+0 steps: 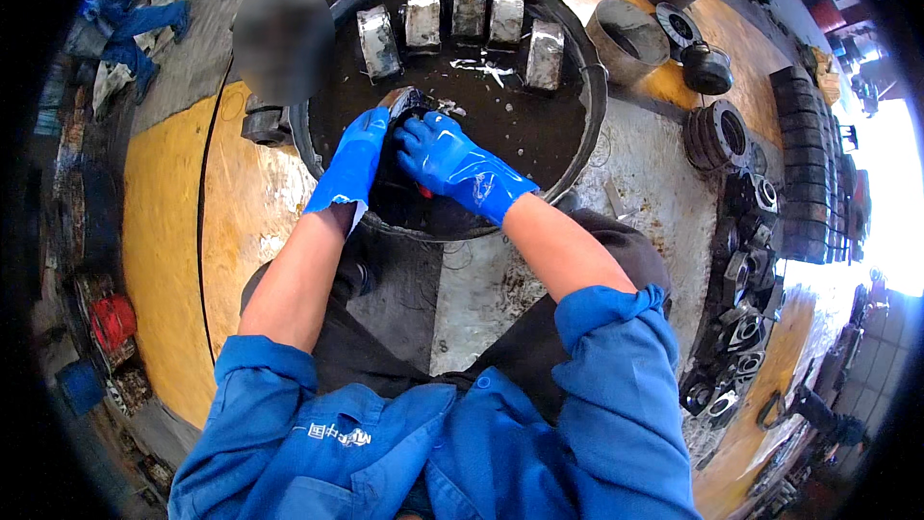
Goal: The person cleans metal industrial components by dipping them into a basin of dark liquid and scrubbing them with a brush. The person handles the components one at a time, turning them over to scrub different sides before placing them back into the basin or on the workbench.
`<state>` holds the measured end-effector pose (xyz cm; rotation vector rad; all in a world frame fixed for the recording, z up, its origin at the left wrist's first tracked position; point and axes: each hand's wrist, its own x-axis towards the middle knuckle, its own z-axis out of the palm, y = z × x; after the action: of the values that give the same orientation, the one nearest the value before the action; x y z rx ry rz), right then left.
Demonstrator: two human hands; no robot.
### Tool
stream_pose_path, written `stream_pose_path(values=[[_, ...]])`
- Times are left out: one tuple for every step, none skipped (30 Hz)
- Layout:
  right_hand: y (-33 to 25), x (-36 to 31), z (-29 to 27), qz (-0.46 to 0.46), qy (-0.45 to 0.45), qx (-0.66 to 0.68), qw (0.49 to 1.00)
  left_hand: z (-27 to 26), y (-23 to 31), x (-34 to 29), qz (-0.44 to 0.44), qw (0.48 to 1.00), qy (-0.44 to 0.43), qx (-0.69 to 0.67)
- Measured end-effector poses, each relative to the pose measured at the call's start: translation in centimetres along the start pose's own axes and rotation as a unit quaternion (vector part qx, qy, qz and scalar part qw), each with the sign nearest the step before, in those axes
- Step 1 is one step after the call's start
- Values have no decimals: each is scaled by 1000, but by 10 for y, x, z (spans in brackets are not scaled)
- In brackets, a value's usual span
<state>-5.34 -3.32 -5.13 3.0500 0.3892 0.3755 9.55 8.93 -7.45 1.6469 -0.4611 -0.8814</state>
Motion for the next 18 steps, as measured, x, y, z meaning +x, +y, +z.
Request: stream_pose_path(values=[[0,-1,3,35,-5,16,999,-1,-1,2,-3,1000,4,24],[-1,-2,7,69,-10,32,997,-1,-2,2,10,1000,-1,19],[-1,-4,10,104,-16,48,993,-2,-3,2,23,1000,-5,14],[-4,-4,5,175,-29,82,981,-4,-5,2,36,999,-7,10],[-4,0,3,217,-38,154,963,-7,-9,4,28,1000,-4,11],[-4,4,2,256,-47,225,939,-10,-13,7,20,1000,-1,12],[-2,6,0,298,-57,291,907,-9,-16,11,13,1000,-3,12],[-5,9,-5,378,-66,321,866,-4,-3,4,-4,1000,1,6],[-1,8,-4,398,-61,378,834,3,9,-4,-21,1000,4,-1],[4,9,-4,413,-52,435,798,4,21,-10,-36,999,10,-5],[10,9,-4,427,-44,489,759,3,16,-6,-34,999,-3,-41],[16,6,-4,473,-88,554,680,1,7,0,-32,996,-16,-76],[15,6,-2,520,-40,627,579,-2,4,1,-34,993,-28,-111],[12,5,1,557,7,687,466,-4,2,3,-19,997,-14,-75],[9,3,3,584,54,734,343,-4,-1,5,-6,999,1,-40],[5,-4,9,552,68,697,452,-3,-4,4,6,1000,16,-7],[1,-11,15,523,88,643,552,-4,-13,9,-1,1000,13,-9],[-7,-15,23,483,145,613,608,-3,-24,18,-8,1000,10,-11]])
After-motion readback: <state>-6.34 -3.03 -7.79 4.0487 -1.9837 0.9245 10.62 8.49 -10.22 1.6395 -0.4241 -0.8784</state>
